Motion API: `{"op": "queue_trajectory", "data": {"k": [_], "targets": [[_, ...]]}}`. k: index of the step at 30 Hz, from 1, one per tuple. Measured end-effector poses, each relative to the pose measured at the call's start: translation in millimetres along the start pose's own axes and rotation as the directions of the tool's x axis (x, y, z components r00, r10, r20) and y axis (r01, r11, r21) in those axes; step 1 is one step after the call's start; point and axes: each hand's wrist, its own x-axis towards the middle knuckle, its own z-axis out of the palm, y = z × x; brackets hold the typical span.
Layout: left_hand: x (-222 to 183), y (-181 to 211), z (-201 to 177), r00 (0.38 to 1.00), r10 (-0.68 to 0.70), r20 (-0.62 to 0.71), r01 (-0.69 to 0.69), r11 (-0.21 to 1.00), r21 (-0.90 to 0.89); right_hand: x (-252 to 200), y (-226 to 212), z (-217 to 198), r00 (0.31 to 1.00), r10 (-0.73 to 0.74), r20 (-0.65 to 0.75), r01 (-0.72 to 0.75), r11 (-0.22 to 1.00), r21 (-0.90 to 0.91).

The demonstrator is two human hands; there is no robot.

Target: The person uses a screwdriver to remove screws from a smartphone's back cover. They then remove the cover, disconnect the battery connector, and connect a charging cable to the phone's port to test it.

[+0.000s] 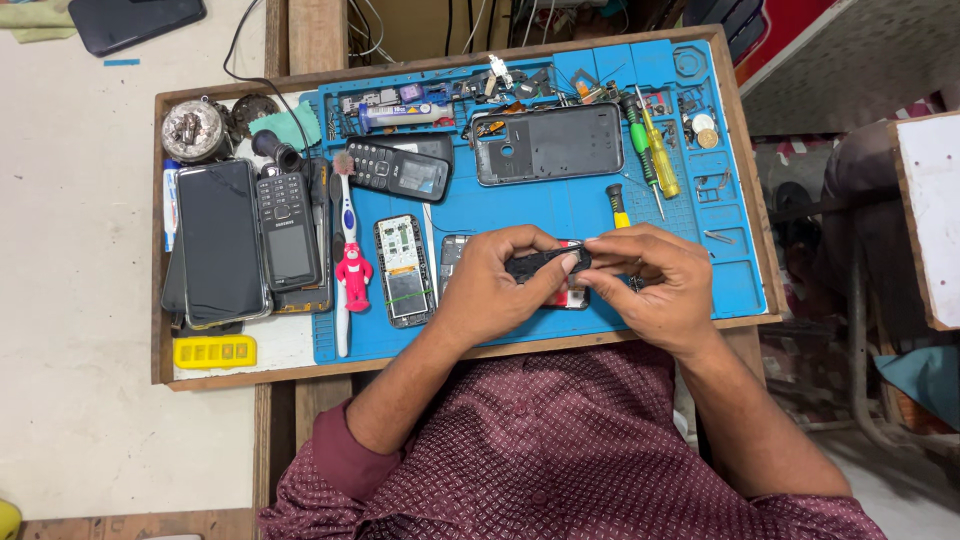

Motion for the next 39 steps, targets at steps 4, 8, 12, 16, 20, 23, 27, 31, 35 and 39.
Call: {"op": "queue_trajectory", "data": {"k": [4,8,12,16,20,23,27,31,35,39], "targets": [[0,-1,-1,1.0,-0.006,0.017,0.006,1.0,0.022,-1,2,2,1.0,-0.001,0.002,0.001,1.0,0.008],[2,-3,-5,0.995,-0.067,0.071,0.073,0.994,-0.083,-1,4,3,1.0,-0.002,0.001,0.002,1.0,0.03],[2,-5,-5,0.993,-0.088,0.08,0.095,0.99,-0.1,0,6,2,1.0,0.005,0.01,-0.006,0.997,0.079],[2,-6,-6,0.994,-0.081,0.073,0.087,0.993,-0.082,0,7,2,1.0,0.002,0.013,-0.004,0.995,0.1],[2,-8,-6,0.993,-0.083,0.079,0.091,0.989,-0.114,0,6,2,1.0,0.028,0.01,-0.029,0.996,0.09],[1,-12,-4,0.993,-0.099,0.058,0.106,0.986,-0.127,-1,6,3,1.0,0.028,0.003,-0.028,0.997,0.072],[1,-14,-4,0.997,-0.071,0.042,0.076,0.989,-0.127,-3,8,3,0.999,0.032,-0.011,-0.032,0.998,0.047],[-2,-14,-5,0.999,-0.013,0.045,0.018,0.994,-0.107,-4,8,5,1.0,0.019,-0.004,-0.019,0.997,0.074],[-3,-12,-6,0.999,0.002,0.052,0.005,0.991,-0.135,-3,7,9,0.998,0.063,-0.01,-0.062,0.991,0.122],[-4,-9,-7,0.998,0.055,0.037,-0.054,0.998,-0.034,-2,1,9,0.999,0.042,0.023,-0.042,0.999,-0.025]]}}
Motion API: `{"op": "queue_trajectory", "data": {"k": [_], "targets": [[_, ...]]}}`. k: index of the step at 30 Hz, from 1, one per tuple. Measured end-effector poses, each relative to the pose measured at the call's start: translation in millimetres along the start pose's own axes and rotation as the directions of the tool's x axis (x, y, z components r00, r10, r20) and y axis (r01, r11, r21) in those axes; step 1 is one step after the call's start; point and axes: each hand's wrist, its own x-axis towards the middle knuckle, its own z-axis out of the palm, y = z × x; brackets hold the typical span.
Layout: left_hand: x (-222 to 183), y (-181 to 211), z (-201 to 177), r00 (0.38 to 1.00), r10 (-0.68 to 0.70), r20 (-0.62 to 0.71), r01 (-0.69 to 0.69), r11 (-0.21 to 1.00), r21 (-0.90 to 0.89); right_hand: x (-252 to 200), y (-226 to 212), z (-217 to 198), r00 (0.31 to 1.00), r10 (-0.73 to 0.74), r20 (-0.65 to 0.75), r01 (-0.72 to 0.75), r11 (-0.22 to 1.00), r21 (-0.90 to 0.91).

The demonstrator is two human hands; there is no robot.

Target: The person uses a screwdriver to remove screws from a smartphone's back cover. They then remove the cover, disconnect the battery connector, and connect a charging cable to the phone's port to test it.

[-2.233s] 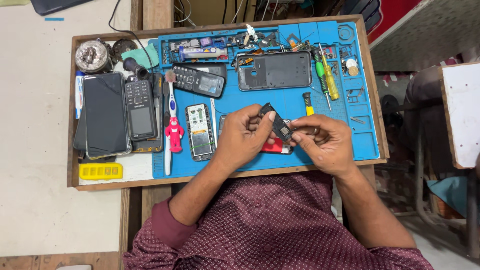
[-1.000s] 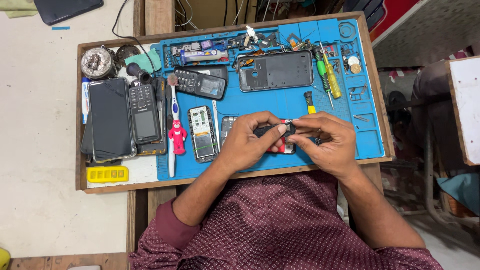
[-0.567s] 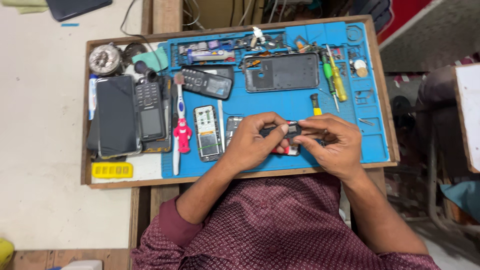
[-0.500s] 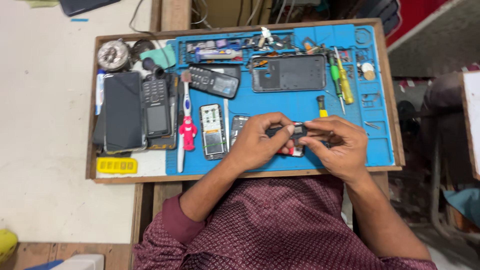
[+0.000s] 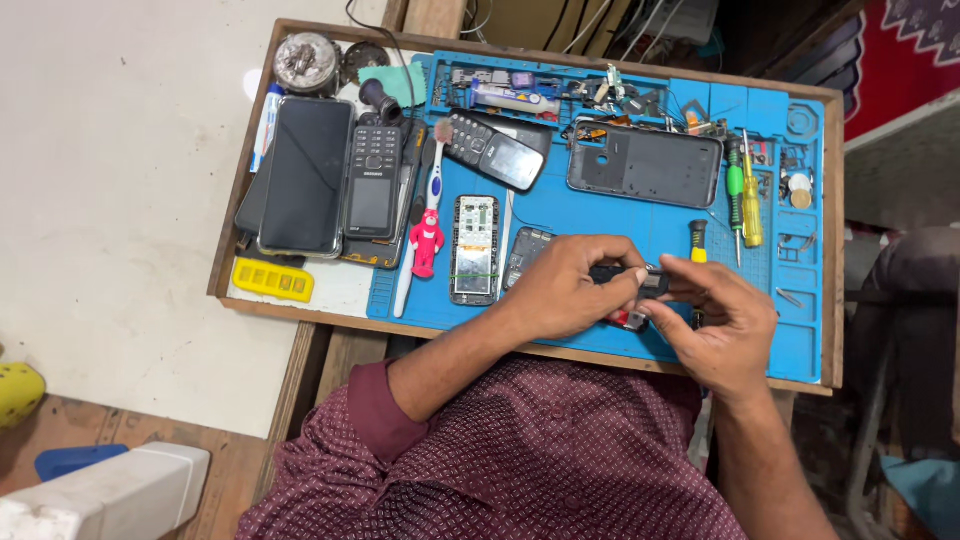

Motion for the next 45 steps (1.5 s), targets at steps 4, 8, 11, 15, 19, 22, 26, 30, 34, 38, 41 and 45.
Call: {"op": "queue_trajectory", "data": {"k": [4,8,11,15,19,22,26,30,34,38,41,45], "targets": [[-2,4,0,0.999,0.03,-0.043,-0.028,0.998,0.055,1,-4,0,0.996,-0.091,0.022,0.094,0.977,-0.193],[-5,12,-1,0.991,0.106,-0.075,-0.092,0.981,0.172,0,-3,-3,0.993,-0.116,0.01,0.116,0.974,-0.194],[-7,19,0,0.986,0.12,-0.119,-0.096,0.977,0.192,1,0,-12,0.996,-0.083,-0.04,0.071,0.971,-0.229],[-6,20,-2,0.956,0.232,-0.18,-0.152,0.916,0.37,29,2,-39,0.994,-0.006,-0.111,-0.004,0.996,-0.093],[-7,13,1,0.908,0.412,-0.075,-0.305,0.774,0.555,90,7,-60,0.995,0.092,-0.05,-0.094,0.994,-0.056],[-8,8,2,0.921,0.39,0.007,-0.308,0.715,0.628,147,21,-57,0.947,0.321,-0.019,-0.321,0.947,0.015],[-7,4,2,0.896,0.435,0.086,-0.366,0.616,0.697,196,46,-46,0.923,0.376,0.085,-0.379,0.925,0.027],[-8,-1,2,0.9,0.422,0.112,-0.365,0.585,0.725,213,60,-33,0.909,0.381,0.167,-0.385,0.923,-0.011],[-7,-6,1,0.896,0.412,0.166,-0.385,0.534,0.753,223,66,-20,0.94,0.276,0.2,-0.249,0.957,-0.15],[-8,-5,2,0.89,0.421,0.176,-0.395,0.517,0.759,225,66,-11,0.933,0.291,0.211,-0.244,0.943,-0.225],[-8,-4,2,0.887,0.427,0.175,-0.397,0.512,0.761,225,64,-7,0.951,0.195,0.238,-0.112,0.941,-0.321],[-7,-3,2,0.892,0.417,0.176,-0.39,0.509,0.768,216,51,-10,0.949,-0.061,0.309,0.212,0.851,-0.481]]}}
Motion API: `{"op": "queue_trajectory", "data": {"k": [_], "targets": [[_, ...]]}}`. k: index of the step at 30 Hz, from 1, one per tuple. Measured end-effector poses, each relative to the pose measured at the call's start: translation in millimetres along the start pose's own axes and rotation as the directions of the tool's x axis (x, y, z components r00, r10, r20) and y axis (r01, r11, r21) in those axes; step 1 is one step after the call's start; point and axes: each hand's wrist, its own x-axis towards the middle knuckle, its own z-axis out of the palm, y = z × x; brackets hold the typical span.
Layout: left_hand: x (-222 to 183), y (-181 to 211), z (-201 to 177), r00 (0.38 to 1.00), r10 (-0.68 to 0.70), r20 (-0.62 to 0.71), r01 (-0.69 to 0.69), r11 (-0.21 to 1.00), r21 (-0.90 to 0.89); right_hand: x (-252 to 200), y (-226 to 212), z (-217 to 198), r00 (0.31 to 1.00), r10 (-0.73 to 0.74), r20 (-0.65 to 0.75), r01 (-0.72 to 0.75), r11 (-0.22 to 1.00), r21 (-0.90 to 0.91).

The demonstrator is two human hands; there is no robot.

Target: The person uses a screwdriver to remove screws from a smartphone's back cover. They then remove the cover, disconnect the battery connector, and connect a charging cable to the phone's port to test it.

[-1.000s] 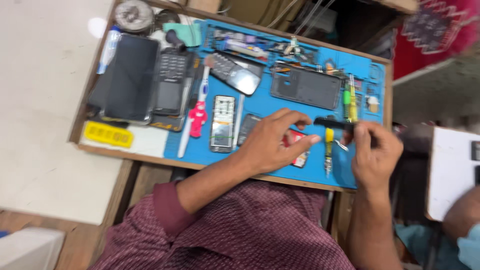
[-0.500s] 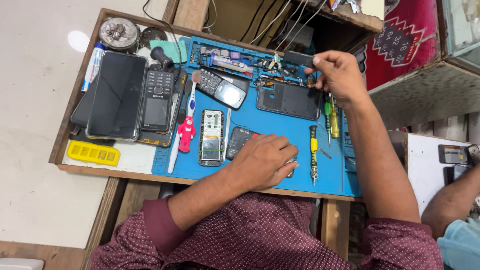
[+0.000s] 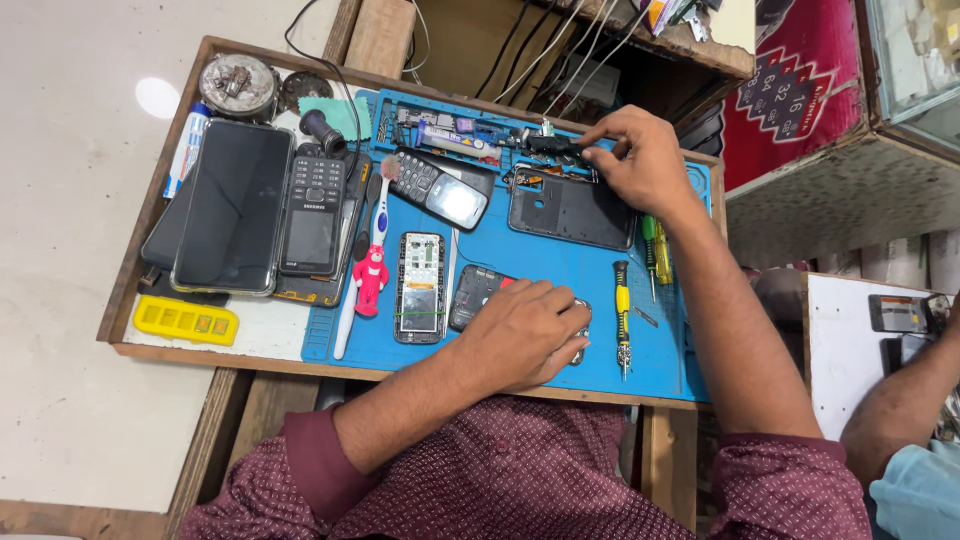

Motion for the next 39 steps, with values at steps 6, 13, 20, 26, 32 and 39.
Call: {"op": "queue_trajectory", "data": {"k": [6,13,20,26,32,39], "targets": [[1,-1,0,1.0,0.005,-0.006,-0.005,1.0,-0.004,-1,-16,-7,0.994,-0.113,0.009,0.113,0.988,-0.101],[1,5,-4,1.0,-0.016,0.003,0.016,1.0,0.024,23,-36,18,0.923,-0.385,0.023,0.383,0.91,-0.159],[0,1,-1,1.0,0.016,0.021,-0.017,0.998,0.064,36,-45,42,0.988,-0.131,0.087,0.152,0.941,-0.302],[-3,0,1,1.0,0.021,0.006,-0.022,0.998,0.065,31,-31,37,0.991,-0.128,0.041,0.133,0.969,-0.209],[1,3,-11,1.0,-0.012,0.021,0.011,0.998,0.059,20,-30,1,0.988,-0.155,-0.023,0.153,0.984,-0.095],[-3,2,-45,0.991,-0.077,0.108,0.065,0.992,0.112,-87,-51,-63,0.98,-0.191,0.049,0.196,0.968,-0.157]]}}
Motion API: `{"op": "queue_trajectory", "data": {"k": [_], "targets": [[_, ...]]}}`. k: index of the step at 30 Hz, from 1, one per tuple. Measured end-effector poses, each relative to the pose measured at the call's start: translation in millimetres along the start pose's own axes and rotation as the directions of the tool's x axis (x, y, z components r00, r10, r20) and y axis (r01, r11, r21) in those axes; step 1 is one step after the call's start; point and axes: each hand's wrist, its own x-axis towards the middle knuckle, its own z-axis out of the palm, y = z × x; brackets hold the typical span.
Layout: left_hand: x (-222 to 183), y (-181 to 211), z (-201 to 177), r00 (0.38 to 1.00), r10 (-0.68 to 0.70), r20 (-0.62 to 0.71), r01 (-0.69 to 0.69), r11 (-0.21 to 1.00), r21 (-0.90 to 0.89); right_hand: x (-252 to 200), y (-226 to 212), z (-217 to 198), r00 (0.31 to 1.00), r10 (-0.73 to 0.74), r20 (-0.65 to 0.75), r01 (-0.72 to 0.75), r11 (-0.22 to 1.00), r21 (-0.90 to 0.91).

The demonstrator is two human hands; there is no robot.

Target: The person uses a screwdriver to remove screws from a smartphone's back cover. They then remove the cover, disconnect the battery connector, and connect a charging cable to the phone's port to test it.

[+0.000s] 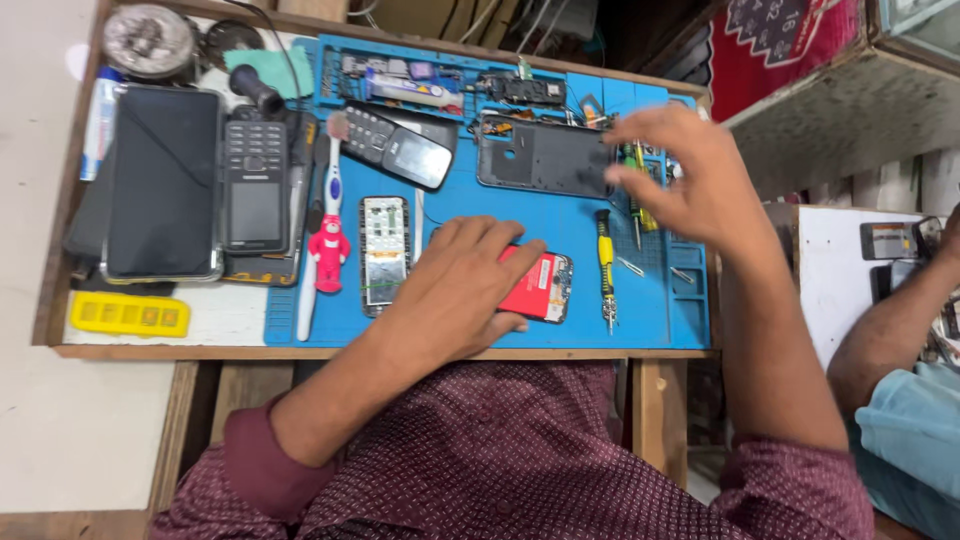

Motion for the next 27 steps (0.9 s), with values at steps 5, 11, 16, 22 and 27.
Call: {"op": "queue_trajectory", "data": {"k": [5,11,16,22,27], "targets": [[0,-6,1,0.994,-0.037,0.105,0.041,0.999,-0.032,-69,-34,1,0.959,0.275,0.069,-0.279,0.959,0.054],[7,-6,-5,0.987,-0.07,0.143,0.081,0.994,-0.076,-97,-51,22,0.941,0.331,-0.072,-0.332,0.943,0.002],[2,21,-28,0.977,-0.072,0.202,0.048,0.992,0.117,-101,-57,31,0.912,0.372,-0.172,-0.377,0.926,0.002],[0,18,-23,0.964,-0.115,0.24,0.08,0.985,0.152,-99,-73,44,0.893,0.421,-0.161,-0.431,0.902,-0.031],[9,-4,-14,0.96,-0.106,0.257,0.092,0.994,0.066,-96,-73,48,0.837,0.516,-0.181,-0.514,0.856,0.059]]}}
